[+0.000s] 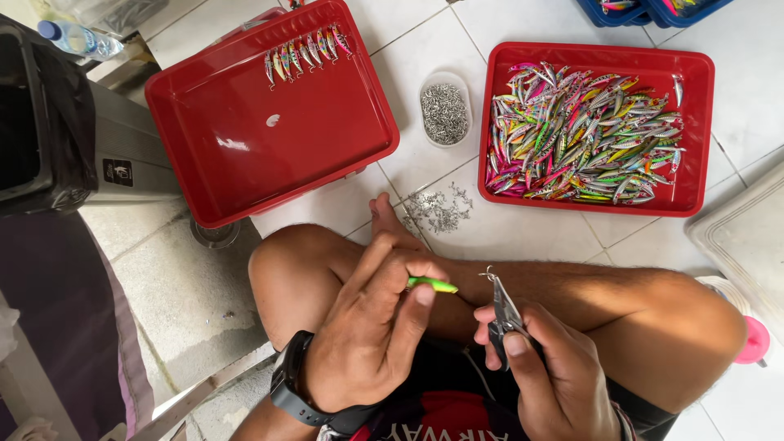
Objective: The person sits on a tiled floor and uses pliers to attach small metal swivels to colorful soft plastic fishing lures. They pick up a lure, attach a swivel, and place the finished item into a red tray. The process is repeated for several lures.
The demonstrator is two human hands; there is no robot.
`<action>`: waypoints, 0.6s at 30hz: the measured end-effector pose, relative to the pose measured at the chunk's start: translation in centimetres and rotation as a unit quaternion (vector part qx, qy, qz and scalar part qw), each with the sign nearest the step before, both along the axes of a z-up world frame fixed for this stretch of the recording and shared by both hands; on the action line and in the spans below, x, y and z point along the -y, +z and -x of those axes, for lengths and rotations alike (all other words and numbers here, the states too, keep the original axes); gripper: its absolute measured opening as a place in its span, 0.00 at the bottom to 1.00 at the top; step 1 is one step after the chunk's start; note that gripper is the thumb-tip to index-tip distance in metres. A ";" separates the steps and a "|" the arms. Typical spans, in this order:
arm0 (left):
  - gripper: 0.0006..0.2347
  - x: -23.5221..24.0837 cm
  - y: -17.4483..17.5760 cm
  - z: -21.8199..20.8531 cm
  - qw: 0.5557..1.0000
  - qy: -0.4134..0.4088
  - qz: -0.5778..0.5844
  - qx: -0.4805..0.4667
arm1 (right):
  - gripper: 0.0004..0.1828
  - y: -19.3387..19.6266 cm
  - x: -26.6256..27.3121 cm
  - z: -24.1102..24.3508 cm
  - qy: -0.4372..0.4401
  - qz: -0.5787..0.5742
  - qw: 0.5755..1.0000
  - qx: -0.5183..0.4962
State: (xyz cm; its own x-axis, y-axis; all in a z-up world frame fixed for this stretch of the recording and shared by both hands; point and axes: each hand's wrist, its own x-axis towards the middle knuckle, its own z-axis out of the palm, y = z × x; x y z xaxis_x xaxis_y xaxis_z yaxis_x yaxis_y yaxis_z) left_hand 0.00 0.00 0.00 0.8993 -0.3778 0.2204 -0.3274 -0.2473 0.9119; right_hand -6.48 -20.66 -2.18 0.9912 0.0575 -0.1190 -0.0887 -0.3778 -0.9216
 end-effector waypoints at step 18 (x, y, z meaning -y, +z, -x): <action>0.05 1.7 1.1 0.5 0.993 0.065 0.035 0.088 | 0.20 1.7 -0.7 -1.0 0.033 0.090 0.991 0.097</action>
